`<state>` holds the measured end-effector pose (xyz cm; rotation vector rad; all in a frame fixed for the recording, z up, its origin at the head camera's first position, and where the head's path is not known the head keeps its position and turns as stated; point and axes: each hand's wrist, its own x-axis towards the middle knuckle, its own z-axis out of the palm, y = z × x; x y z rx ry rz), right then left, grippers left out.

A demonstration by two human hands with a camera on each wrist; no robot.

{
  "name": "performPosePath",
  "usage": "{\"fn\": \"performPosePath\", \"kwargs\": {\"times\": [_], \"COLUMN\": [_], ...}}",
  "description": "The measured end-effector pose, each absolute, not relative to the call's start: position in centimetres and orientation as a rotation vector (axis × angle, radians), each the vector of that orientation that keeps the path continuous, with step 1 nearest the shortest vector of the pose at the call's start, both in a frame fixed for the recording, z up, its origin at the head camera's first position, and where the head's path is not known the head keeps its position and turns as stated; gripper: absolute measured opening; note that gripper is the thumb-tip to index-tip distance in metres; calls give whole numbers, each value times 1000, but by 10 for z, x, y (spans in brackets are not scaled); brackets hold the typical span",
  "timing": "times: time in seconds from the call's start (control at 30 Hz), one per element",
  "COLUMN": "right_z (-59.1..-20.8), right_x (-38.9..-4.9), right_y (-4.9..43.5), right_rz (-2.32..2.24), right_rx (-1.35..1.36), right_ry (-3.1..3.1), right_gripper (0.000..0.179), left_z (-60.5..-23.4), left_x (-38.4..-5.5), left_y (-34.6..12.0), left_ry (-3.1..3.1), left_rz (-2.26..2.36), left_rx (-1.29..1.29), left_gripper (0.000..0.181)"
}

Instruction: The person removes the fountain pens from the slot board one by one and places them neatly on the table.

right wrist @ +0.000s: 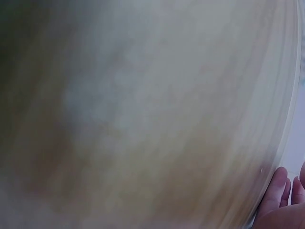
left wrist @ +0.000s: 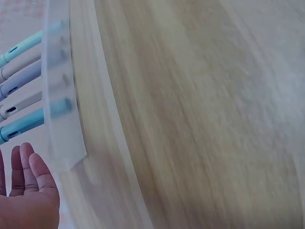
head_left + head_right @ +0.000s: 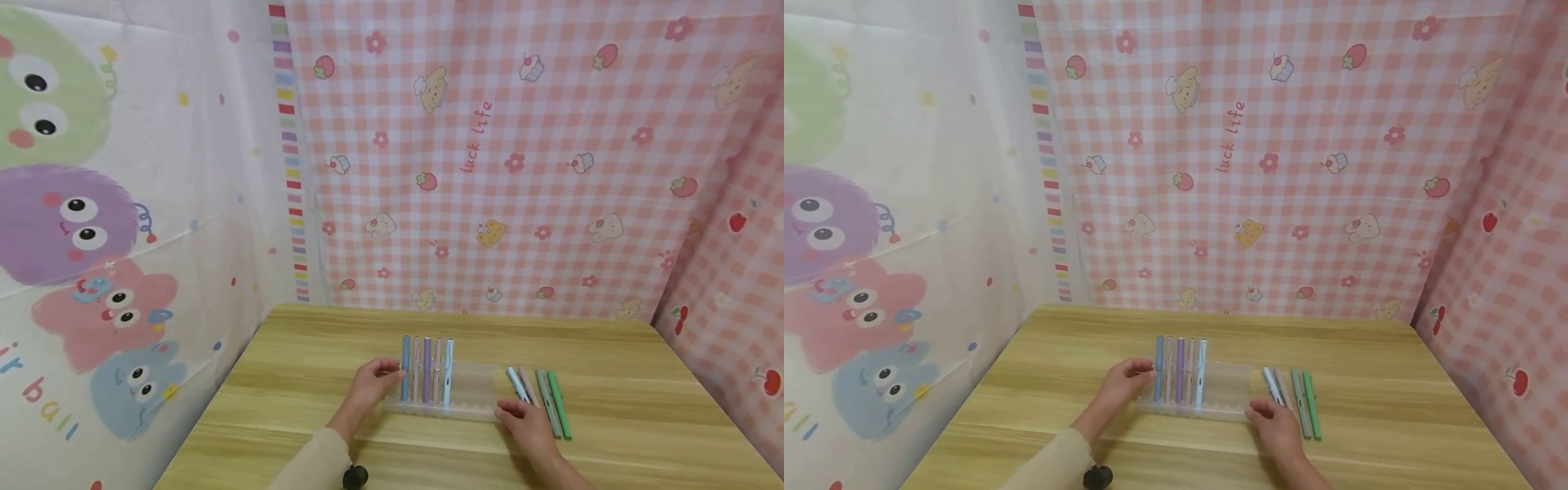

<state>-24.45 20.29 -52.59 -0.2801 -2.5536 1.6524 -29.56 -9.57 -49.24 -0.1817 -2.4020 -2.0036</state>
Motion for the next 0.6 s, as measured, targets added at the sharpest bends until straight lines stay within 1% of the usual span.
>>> {"fn": "performPosePath", "kwargs": {"times": [0.6], "right_z": [-520], "right_x": [-248], "right_y": [206], "right_rz": [1854], "right_rx": [-247], "right_ry": [-2533], "right_gripper": [27], "left_z": [-509], "left_x": [-303], "left_y": [-92], "left_ry": [-2340], "left_rz": [-2127], "left_rx": [-144], "left_gripper": [29]}}
